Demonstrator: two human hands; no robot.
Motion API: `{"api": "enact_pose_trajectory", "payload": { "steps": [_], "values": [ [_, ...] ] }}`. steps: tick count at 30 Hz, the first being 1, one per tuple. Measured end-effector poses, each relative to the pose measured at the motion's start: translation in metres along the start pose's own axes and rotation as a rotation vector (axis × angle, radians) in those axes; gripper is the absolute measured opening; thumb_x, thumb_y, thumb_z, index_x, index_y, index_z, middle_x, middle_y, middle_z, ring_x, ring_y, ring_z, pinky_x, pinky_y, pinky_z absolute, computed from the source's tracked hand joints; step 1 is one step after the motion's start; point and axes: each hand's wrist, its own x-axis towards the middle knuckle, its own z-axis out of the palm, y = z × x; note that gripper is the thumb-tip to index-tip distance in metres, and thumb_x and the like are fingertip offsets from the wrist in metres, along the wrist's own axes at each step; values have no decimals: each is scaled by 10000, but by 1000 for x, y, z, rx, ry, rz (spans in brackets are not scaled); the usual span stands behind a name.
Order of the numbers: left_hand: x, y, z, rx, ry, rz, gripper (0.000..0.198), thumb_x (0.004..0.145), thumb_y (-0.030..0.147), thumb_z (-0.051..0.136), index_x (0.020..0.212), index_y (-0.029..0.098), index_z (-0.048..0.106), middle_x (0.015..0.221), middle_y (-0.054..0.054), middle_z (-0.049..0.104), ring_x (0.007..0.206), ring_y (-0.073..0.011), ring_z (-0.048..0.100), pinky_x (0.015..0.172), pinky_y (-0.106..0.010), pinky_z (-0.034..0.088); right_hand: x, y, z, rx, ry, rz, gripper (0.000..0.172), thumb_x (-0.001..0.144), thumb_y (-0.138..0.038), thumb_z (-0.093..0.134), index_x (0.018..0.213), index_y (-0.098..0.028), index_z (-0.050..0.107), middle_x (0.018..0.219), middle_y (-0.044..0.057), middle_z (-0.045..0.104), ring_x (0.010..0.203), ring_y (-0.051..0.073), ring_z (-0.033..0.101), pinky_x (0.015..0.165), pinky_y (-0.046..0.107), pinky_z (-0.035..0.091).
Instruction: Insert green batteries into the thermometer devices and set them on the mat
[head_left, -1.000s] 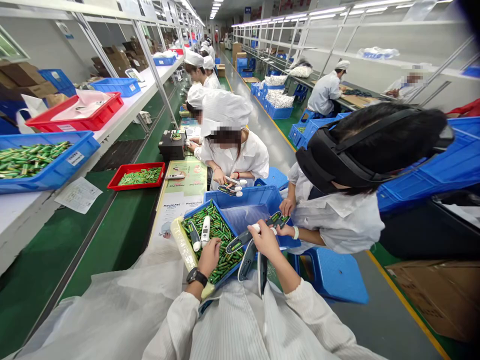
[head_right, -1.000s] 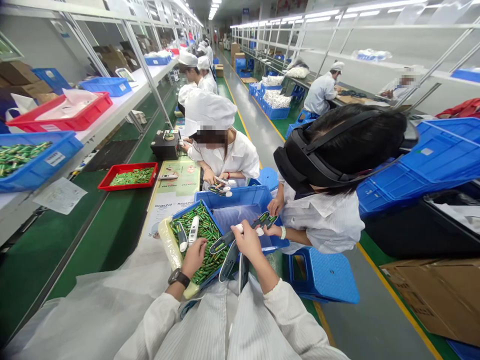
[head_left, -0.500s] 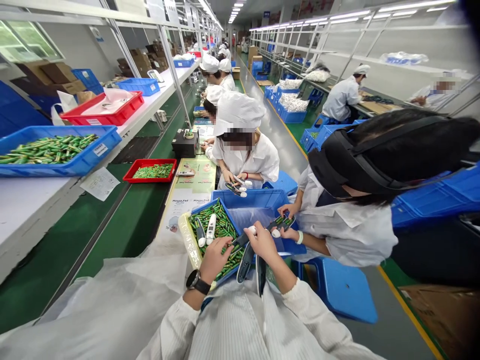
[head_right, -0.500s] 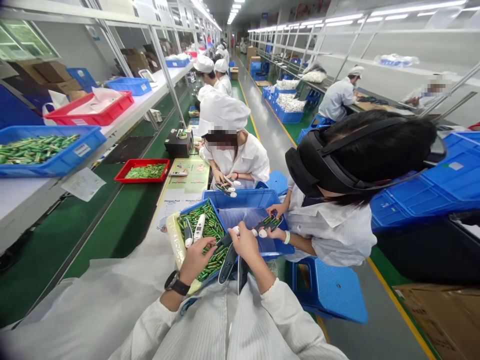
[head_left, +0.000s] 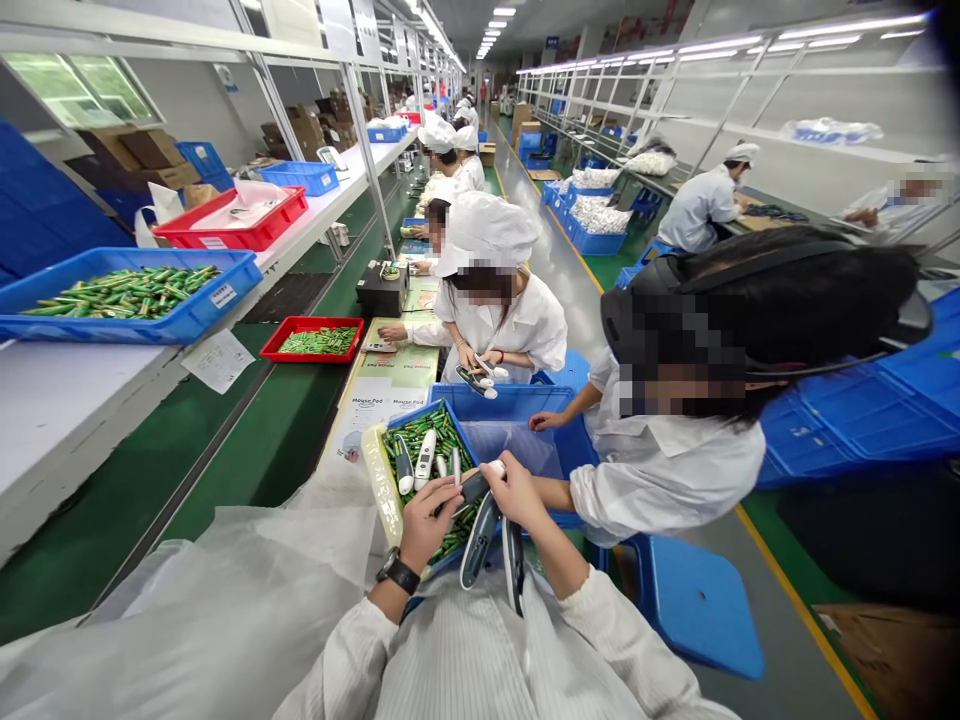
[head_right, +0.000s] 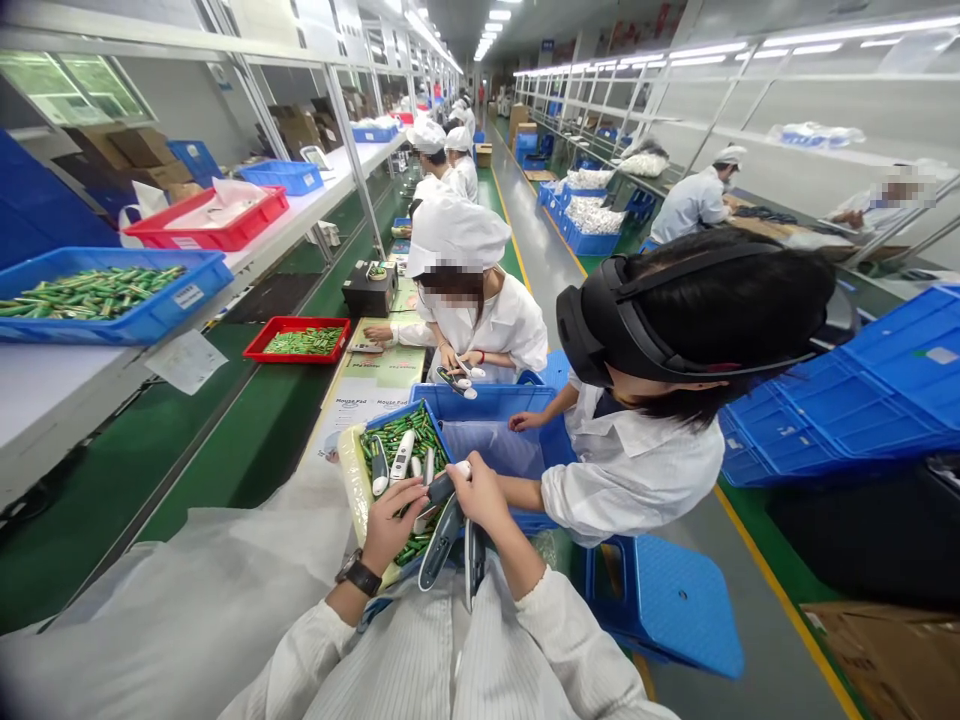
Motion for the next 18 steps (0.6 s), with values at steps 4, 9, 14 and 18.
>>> {"api": "enact_pose_trajectory", "payload": {
  "steps": [4,9,14,18],
  "values": [
    [-7,-5,-7,-34,-6,-67,176,900,312,633,993,263,775,1046,-73,757,997,-226,701,934,-417,564,2,2,13,15,2,-15,363,900,-554,485,743,-240,390,624,-50,506,603,157,522,590,253,347],
    [-12,-7,-7,-207,53,-243,203,853,386,680,906,199,738,956,-83,748,930,-219,704,890,-393,575,4,-2,21,53,-40,-62,368,903,-549,476,731,-239,378,620,-56,460,588,144,474,570,246,341],
    [-17,-16,-12,-364,37,-445,324,806,453,697,972,179,648,949,-68,734,905,-202,694,862,-354,565,3,-9,21,30,-88,-62,367,899,-552,494,739,-235,402,621,-50,504,584,144,505,576,241,338],
    [-21,-33,-33,-5,3,-375,245,903,387,537,993,193,656,966,-74,712,914,-215,662,875,-380,517,2,-16,9,-61,-106,-63,353,896,-552,505,757,-240,415,627,-32,561,608,167,567,576,243,331]
  ]
}}
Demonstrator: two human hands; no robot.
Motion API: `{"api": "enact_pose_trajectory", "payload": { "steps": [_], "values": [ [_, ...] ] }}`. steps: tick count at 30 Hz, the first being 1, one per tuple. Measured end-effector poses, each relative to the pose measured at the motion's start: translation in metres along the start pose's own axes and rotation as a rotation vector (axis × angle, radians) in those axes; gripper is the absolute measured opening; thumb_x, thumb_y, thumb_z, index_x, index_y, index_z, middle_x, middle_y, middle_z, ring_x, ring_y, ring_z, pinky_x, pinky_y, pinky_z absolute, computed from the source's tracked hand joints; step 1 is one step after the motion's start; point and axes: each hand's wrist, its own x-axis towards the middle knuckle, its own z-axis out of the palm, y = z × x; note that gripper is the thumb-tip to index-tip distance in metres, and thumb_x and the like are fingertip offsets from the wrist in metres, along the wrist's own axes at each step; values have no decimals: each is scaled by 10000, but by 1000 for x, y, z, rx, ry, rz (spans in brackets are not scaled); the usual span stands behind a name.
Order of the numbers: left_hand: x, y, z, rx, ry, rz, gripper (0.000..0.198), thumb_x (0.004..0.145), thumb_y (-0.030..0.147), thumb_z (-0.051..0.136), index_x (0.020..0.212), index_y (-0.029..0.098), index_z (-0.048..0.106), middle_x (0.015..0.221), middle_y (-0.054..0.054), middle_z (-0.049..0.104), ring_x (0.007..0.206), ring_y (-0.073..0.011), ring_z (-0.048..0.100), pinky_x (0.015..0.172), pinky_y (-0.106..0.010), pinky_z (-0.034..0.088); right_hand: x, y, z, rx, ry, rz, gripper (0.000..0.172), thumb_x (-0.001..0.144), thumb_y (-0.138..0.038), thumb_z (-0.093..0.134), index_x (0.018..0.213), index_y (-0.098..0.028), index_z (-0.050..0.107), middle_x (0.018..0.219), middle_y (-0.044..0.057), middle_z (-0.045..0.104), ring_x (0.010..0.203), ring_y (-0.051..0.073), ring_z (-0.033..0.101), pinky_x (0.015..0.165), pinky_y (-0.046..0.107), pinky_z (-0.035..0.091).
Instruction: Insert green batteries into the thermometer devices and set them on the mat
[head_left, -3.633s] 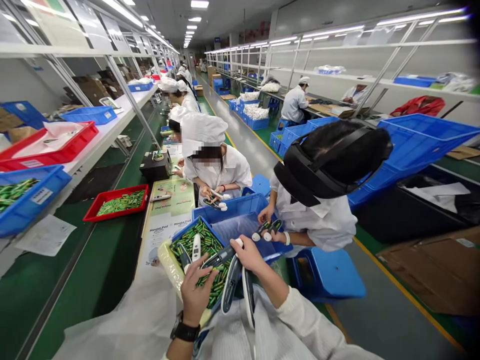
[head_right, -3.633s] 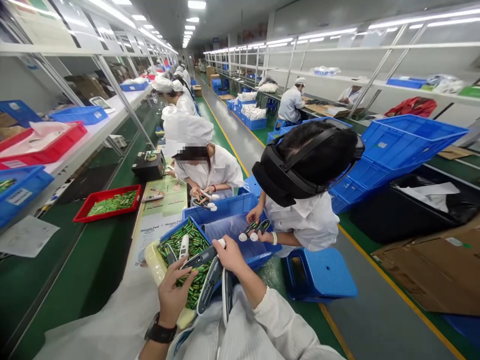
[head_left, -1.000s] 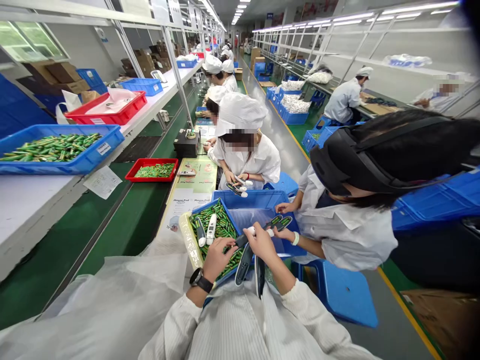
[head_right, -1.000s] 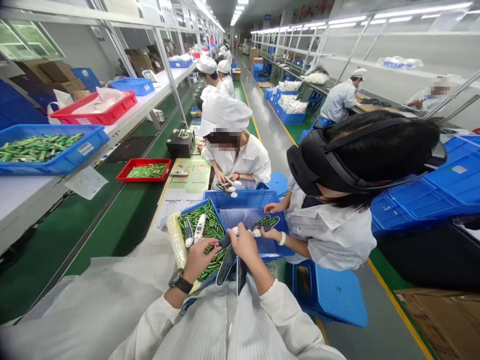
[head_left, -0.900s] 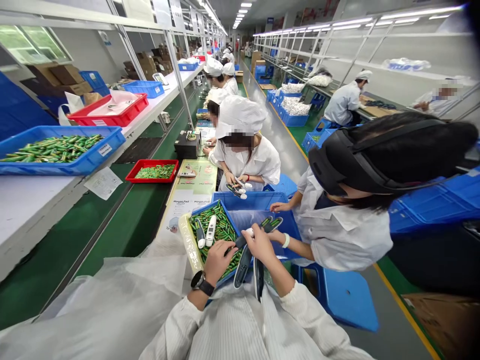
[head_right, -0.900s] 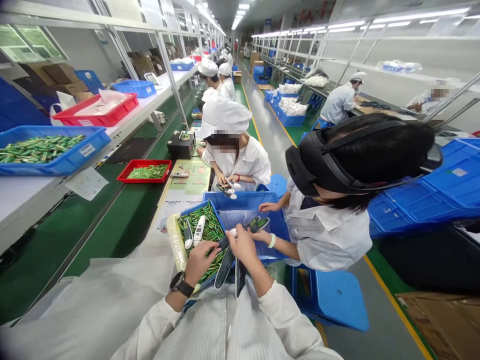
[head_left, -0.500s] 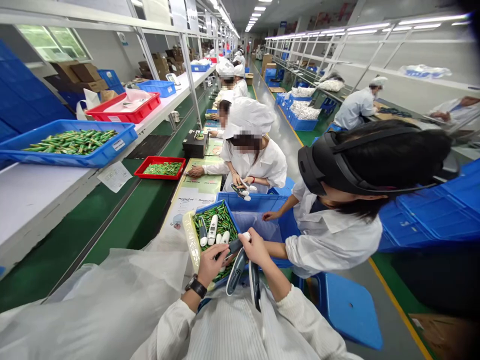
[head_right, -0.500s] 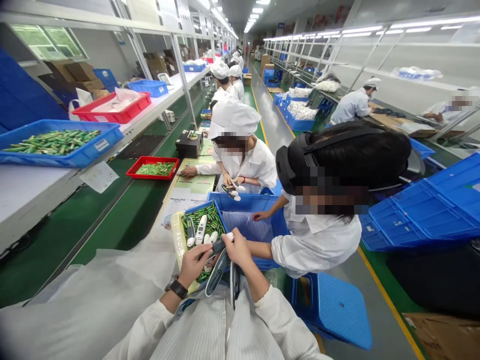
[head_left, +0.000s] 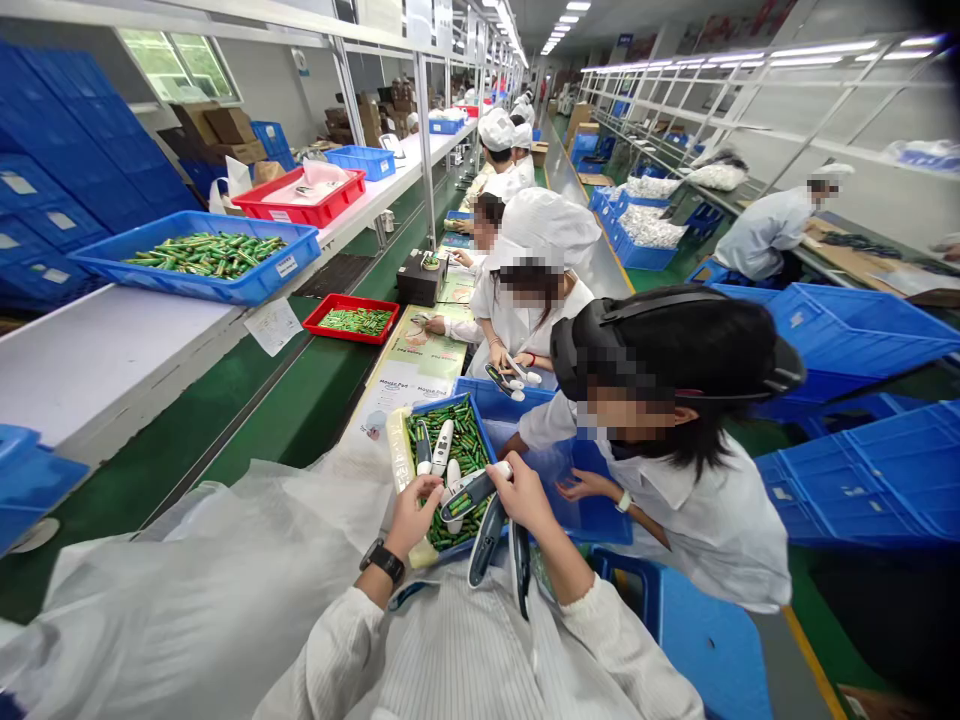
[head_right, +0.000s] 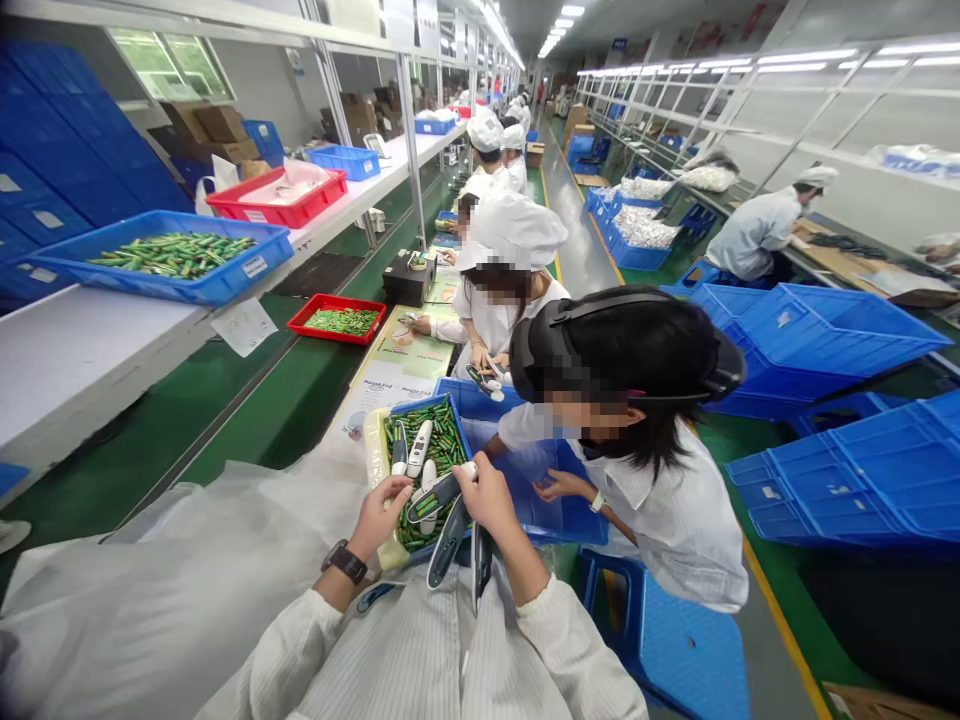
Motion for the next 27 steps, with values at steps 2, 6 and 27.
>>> {"api": "enact_pose_trajectory", "payload": {
  "steps": [2,6,27],
  "values": [
    [2,-7,-8,372,-54,65,157,861,299,558,892,208,682,937,-87,700,962,-259,633,925,-432,464,-1,-1,-6,-41,-13,0,338,896,-547,510,773,-244,426,638,-21,586,625,181,593,582,246,336],
    [5,-12,-5,866,-258,127,90,681,189,695,770,196,688,930,-153,685,1086,-367,556,999,-525,350,-5,0,-7,-83,-25,6,310,899,-530,508,795,-245,443,653,-10,607,636,188,608,581,244,334],
    [-8,19,-29,215,-2,110,410,889,391,622,1256,207,615,801,3,714,755,-160,670,787,-297,524,11,23,-3,-146,191,146,330,914,-544,488,789,-247,413,659,-7,563,658,192,556,589,243,294]
  ]
}}
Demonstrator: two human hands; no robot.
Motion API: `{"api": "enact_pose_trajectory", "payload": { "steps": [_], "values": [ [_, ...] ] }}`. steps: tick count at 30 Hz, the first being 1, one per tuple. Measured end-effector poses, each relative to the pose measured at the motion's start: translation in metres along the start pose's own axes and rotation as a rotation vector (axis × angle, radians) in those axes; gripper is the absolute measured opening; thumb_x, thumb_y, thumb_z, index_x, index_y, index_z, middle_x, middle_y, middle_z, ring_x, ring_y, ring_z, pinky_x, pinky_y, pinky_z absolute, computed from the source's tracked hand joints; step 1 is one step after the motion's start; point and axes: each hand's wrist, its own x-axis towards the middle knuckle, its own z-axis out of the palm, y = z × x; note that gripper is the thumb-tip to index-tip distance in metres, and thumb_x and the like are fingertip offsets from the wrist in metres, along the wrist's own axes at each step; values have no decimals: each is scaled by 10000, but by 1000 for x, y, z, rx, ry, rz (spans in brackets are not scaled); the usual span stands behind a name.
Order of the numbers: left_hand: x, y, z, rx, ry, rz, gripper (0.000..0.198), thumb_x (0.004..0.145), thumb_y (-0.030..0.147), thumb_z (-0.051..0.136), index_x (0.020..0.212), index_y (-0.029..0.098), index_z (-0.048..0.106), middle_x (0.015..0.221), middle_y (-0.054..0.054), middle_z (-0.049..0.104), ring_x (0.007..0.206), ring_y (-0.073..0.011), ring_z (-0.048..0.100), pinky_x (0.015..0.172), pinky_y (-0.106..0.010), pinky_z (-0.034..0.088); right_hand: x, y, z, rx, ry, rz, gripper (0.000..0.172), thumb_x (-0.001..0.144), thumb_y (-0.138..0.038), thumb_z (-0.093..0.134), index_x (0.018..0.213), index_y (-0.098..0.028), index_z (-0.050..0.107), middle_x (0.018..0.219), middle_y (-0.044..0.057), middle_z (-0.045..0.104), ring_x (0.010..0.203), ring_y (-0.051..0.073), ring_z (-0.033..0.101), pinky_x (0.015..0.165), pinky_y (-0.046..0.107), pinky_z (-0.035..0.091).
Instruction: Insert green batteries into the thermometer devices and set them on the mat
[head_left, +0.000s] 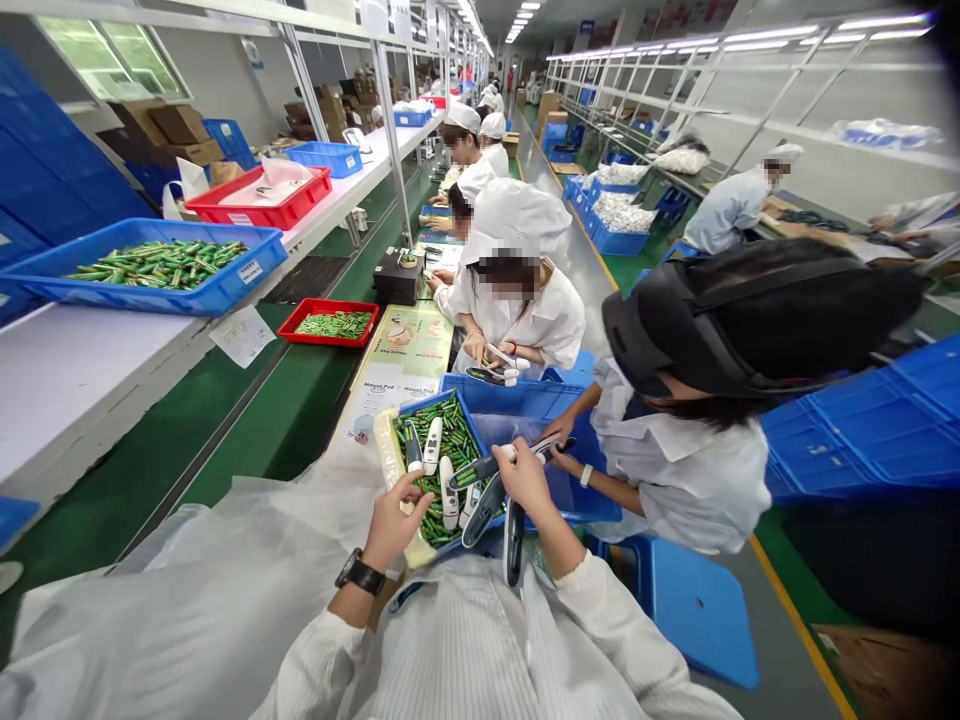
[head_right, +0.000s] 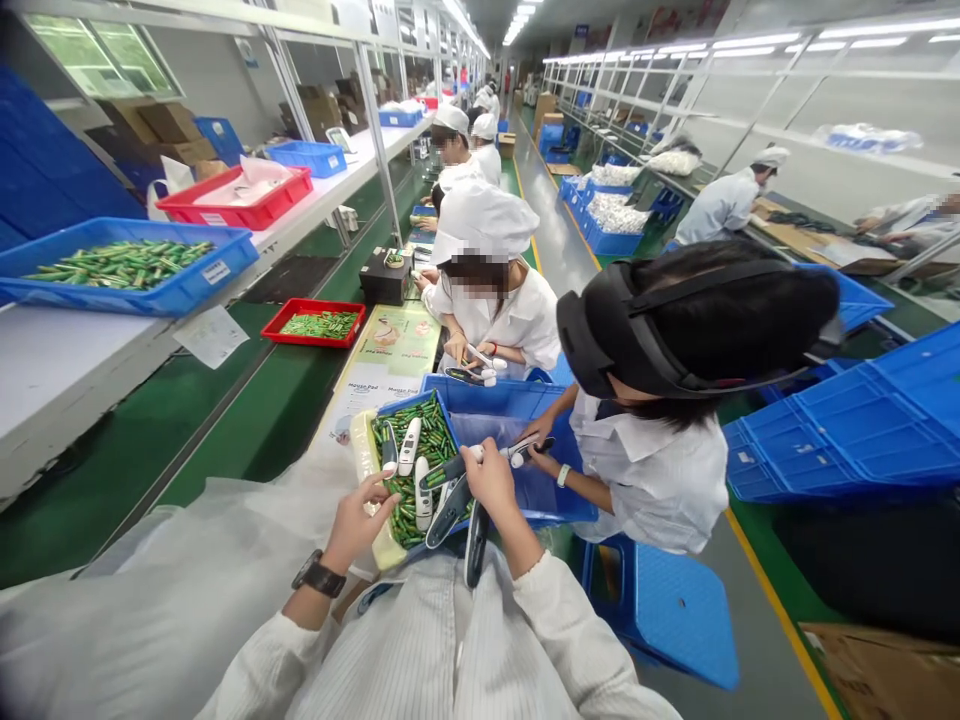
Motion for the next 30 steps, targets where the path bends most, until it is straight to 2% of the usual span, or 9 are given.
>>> {"api": "enact_pose_trajectory", "payload": {
  "steps": [3,7,11,13,17,21,24,30],
  "values": [
    [-10,19,1,-55,82,29,294,880,376,654,1125,216,685,773,9,708,736,-148,669,791,-291,536,9,0,4,14,56,26,331,910,-543,488,784,-245,416,663,4,574,666,200,556,589,248,298],
    [-18,38,15,-138,192,88,220,873,331,683,1052,204,694,876,-35,742,815,-169,698,794,-311,560,15,-2,11,81,87,35,367,893,-565,495,745,-246,392,640,-2,563,628,192,524,588,257,308],
    [-19,49,27,-172,222,279,58,861,244,704,910,217,689,950,-51,761,954,-196,695,891,-369,557,15,-5,15,144,87,43,414,875,-593,503,695,-244,373,609,-13,538,590,176,494,590,266,315],
    [-19,52,30,-130,211,361,48,843,219,726,878,229,694,937,-39,763,959,-194,687,892,-377,553,14,-7,15,159,94,40,421,871,-600,502,686,-243,376,600,-17,530,582,172,485,588,267,313],
    [-20,53,34,-16,190,439,23,837,224,734,838,235,714,956,-40,747,925,-186,681,858,-372,559,13,-12,14,174,102,53,416,865,-599,503,688,-241,388,608,-20,535,584,169,491,582,266,314],
    [-22,51,39,2,178,379,39,864,238,703,873,236,740,1028,-56,730,956,-182,694,851,-341,587,12,-16,12,172,100,65,407,861,-603,507,707,-242,400,601,-23,539,578,173,504,574,266,308],
    [-24,48,41,-6,181,357,96,878,230,685,944,241,754,1070,-54,740,984,-180,708,887,-329,601,12,-16,11,168,131,85,414,861,-617,502,712,-243,408,595,-20,541,581,180,504,576,270,306],
    [-25,34,42,81,126,482,226,922,212,621,1113,244,738,1190,-71,720,1057,-184,704,932,-330,614,15,-12,15,202,134,124,381,862,-600,512,761,-235,474,700,19,629,666,210,571,610,277,347]
  ]
}}
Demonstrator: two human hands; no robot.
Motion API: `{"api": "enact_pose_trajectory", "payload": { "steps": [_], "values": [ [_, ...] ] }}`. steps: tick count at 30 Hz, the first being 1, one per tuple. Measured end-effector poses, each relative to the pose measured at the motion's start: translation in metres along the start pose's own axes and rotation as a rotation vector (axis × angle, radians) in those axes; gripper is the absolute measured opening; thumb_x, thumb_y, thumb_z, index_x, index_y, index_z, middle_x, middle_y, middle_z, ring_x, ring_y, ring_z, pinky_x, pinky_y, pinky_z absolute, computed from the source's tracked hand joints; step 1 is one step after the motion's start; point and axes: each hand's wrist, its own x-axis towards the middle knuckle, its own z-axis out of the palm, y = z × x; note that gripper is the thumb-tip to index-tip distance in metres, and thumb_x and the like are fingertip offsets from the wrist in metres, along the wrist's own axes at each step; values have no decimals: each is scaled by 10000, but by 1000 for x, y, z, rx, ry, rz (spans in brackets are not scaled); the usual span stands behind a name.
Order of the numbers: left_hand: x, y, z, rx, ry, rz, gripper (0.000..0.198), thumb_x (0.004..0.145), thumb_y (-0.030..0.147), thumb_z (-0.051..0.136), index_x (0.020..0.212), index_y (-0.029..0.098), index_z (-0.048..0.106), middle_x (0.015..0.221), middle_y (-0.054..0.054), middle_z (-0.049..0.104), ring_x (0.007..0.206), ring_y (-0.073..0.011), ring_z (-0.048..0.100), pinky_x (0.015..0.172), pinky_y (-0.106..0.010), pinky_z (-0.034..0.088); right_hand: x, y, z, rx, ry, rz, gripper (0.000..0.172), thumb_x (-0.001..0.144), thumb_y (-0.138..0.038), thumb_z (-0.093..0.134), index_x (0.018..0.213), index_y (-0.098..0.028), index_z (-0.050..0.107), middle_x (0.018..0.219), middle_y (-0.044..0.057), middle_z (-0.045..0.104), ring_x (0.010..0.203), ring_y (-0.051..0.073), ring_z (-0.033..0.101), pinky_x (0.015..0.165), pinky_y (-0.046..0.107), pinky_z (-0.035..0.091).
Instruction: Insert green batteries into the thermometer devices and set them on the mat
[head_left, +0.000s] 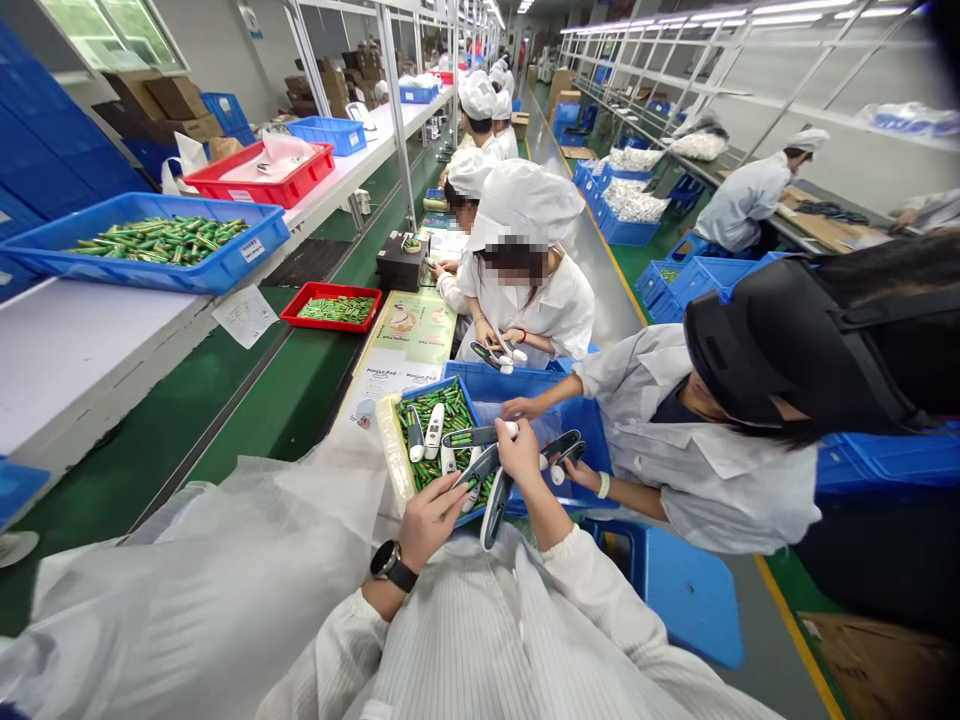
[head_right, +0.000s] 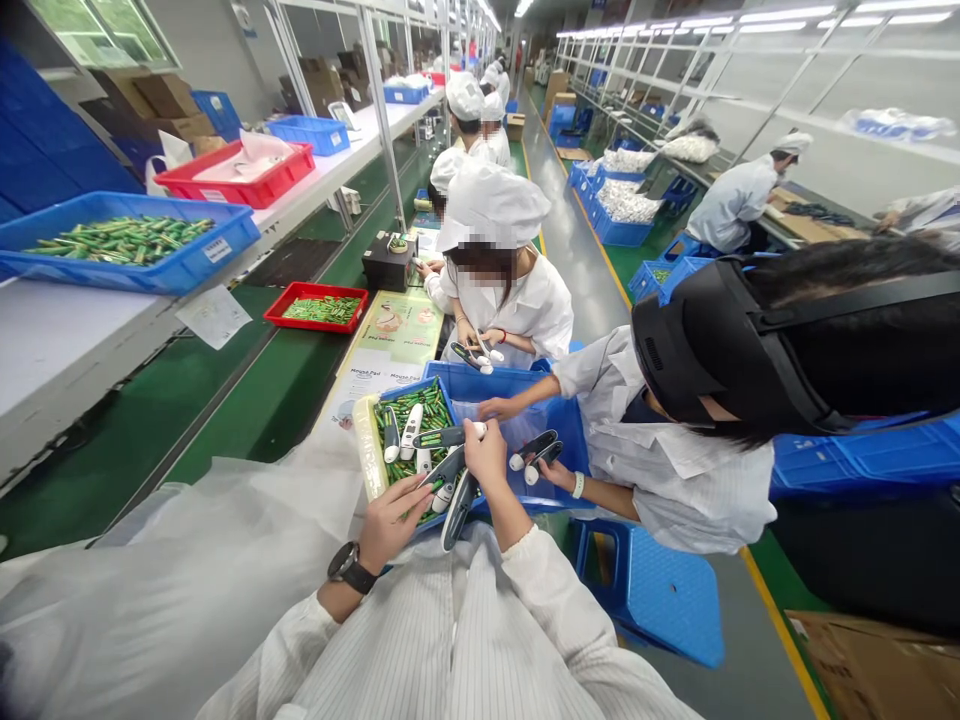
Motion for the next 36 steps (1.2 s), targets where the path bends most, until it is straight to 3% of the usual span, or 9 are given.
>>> {"api": "enact_pose_trajectory", "payload": {
  "steps": [4,8,15,18,21,25,28,32,36],
  "values": [
    [-5,-9,0,17,-103,37,254,937,222,597,1155,243,727,1277,-101,672,1140,-192,669,961,-338,600,1,4,3,-28,-2,-4,376,867,-596,507,762,-236,473,714,31,648,670,219,581,601,278,337],
    [-7,-11,-2,-15,-186,-31,275,957,229,556,1175,250,723,1358,-105,624,1186,-197,646,979,-341,583,1,7,5,-82,0,-10,368,878,-593,489,783,-238,485,723,46,656,690,236,585,589,281,319],
    [-8,-9,7,-196,-167,-295,184,926,273,591,975,216,759,973,-71,720,880,-171,694,773,-304,588,-4,7,12,-103,-30,-27,353,877,-584,483,820,-236,471,741,57,659,688,234,599,589,275,325],
    [-14,-6,18,-274,-118,-470,99,876,262,630,929,188,667,848,-31,669,738,-141,652,658,-259,546,-9,4,15,-65,-58,-47,355,883,-589,473,837,-237,471,719,47,658,666,232,602,585,268,334],
    [-17,-11,20,-383,-77,-585,265,819,265,679,1034,200,538,859,-3,650,760,-134,651,683,-251,541,-15,1,13,-64,-67,-60,357,892,-592,465,867,-236,483,712,44,660,658,233,609,576,265,329],
    [-12,-40,1,-371,-178,-527,189,884,315,592,1014,187,544,961,-50,677,841,-155,653,798,-313,537,-18,-1,1,-140,-49,-98,357,911,-587,453,887,-234,498,695,40,647,644,226,599,573,261,303],
    [-4,-66,-10,13,-380,-406,141,890,243,532,966,192,638,958,-73,682,920,-213,629,862,-387,488,-18,-1,-9,-164,-32,-129,361,923,-585,443,916,-229,499,684,34,637,635,220,591,570,257,297],
    [3,-82,0,400,-696,-212,206,710,153,698,903,217,733,973,-103,679,1017,-289,590,938,-455,396,-20,0,-14,-180,-29,-142,363,926,-592,448,916,-232,490,680,28,631,632,215,590,566,250,290],
    [6,-82,14,419,-692,-208,63,721,152,695,740,195,737,934,-127,672,1018,-307,592,930,-472,377,-25,2,-12,-186,-47,-137,348,927,-581,454,905,-235,480,685,25,629,640,213,600,570,246,297]
  ]
}}
